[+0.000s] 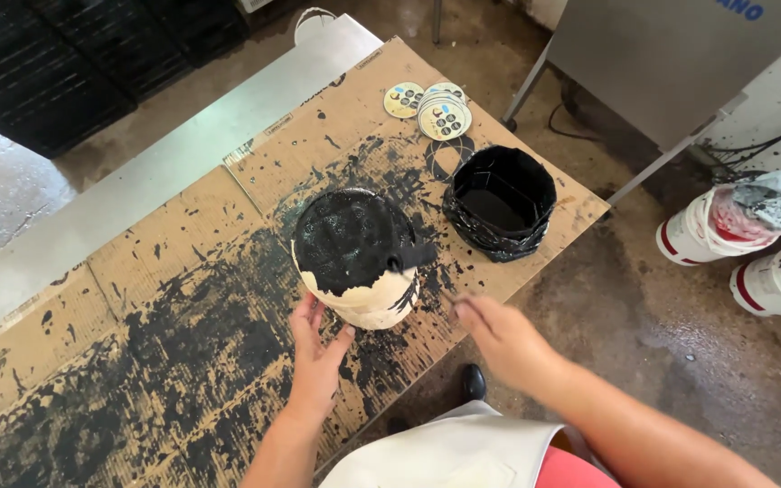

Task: Applying black wax to a cheese wheel using a brush and rotating it for full coverage.

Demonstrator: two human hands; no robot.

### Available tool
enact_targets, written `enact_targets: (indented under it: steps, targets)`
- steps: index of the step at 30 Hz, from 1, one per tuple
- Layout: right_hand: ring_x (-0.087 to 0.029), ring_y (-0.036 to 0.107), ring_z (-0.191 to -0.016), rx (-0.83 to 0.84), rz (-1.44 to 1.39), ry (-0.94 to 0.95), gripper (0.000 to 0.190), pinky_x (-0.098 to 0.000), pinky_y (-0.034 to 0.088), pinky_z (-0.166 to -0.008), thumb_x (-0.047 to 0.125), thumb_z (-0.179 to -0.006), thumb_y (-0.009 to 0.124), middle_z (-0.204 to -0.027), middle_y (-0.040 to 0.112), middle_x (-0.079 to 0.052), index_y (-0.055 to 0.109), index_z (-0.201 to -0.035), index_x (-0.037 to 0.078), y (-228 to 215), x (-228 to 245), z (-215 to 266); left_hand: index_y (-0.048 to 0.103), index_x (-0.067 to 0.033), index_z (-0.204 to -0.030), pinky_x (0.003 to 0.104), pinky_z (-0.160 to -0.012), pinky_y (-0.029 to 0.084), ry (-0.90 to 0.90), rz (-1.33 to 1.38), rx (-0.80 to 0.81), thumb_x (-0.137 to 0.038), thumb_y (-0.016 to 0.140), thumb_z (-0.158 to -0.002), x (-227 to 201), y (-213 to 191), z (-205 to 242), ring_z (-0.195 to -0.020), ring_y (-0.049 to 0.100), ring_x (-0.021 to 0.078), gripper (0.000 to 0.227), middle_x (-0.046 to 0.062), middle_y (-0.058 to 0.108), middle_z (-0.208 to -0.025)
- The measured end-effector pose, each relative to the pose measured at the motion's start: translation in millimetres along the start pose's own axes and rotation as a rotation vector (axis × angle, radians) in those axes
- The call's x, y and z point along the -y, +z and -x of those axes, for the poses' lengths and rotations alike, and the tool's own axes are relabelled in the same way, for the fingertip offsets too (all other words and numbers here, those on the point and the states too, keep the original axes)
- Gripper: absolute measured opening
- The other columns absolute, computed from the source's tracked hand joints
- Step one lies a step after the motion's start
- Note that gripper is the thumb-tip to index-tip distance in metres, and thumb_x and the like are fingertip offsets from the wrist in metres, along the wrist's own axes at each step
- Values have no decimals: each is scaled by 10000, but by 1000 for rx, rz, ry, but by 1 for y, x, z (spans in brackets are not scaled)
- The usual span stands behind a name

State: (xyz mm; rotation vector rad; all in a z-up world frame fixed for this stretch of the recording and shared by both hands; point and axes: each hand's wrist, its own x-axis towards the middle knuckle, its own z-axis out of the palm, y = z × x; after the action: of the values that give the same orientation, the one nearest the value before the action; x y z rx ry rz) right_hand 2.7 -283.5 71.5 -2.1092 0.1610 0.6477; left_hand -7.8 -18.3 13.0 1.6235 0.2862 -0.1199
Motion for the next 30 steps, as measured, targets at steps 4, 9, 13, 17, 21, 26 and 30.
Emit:
enact_targets:
  steps: [4,9,13,17,21,26,30]
  targets:
    - [-137,521,-640,-33,-130,30,336,-308,471,-631,309,-1058,446,-857,679,-27,705,-1168,125,6,-1,-10,215,-133,-1540,483,-1244,229,33,-13,0,-202,641,-893,2,0,-1,-1515,289,242,778,61,233,-1669]
    - [-97,370,-450,-29,-373,93,328,-255,297,-417,306,-1115,380,-612,526,3,645,-1140,114,-4,25,-39,173,-114,-1552,473,-1219,336,-45,20,-22,-34,603,-860,-10,3,0,-1530,260,228,818,69,179,-1685]
    - [-87,445,-477,-1,-288,111,322,-220,393,-399,241,-1141,358,-628,534,18,648,-1116,103,27,-8,-10,135,-96,-1551,497,-1265,208,-48,-18,0,-122,610,-867,-10,3,2,-1541,245,258,832,91,179,-1687]
    - [-110,387,-443,19,-501,5,315,-247,330,-396,245,-1116,377,-565,437,-6,636,-1066,73,35,-20,-12,144,-116,-1546,495,-1214,335,-59,25,-2,-28,580,-860,-18,6,4,-1547,217,236,817,62,138,-1691]
    - [-136,393,-416,-20,-509,-11,333,-287,339,-405,235,-1118,336,-565,461,-9,615,-1045,69,16,5,-42,135,-111,-1550,507,-1215,344,-84,38,-16,20,578,-850,-16,7,3,-1546,214,228,839,54,140,-1692]
    - [-96,451,-457,2,-531,87,342,-233,414,-386,230,-1143,340,-625,524,7,641,-1119,71,45,-20,-18,119,-108,-1551,508,-1217,328,-108,-1,-15,-15,570,-853,-16,6,6,-1555,188,254,836,84,115,-1690]
    - [-88,450,-376,12,-626,-71,347,-224,451,-325,212,-1135,345,-547,508,20,637,-1060,40,78,-59,-14,138,-91,-1543,492,-1210,348,-113,-13,-11,-6,586,-844,-20,5,5,-1558,197,274,834,95,142,-1691]
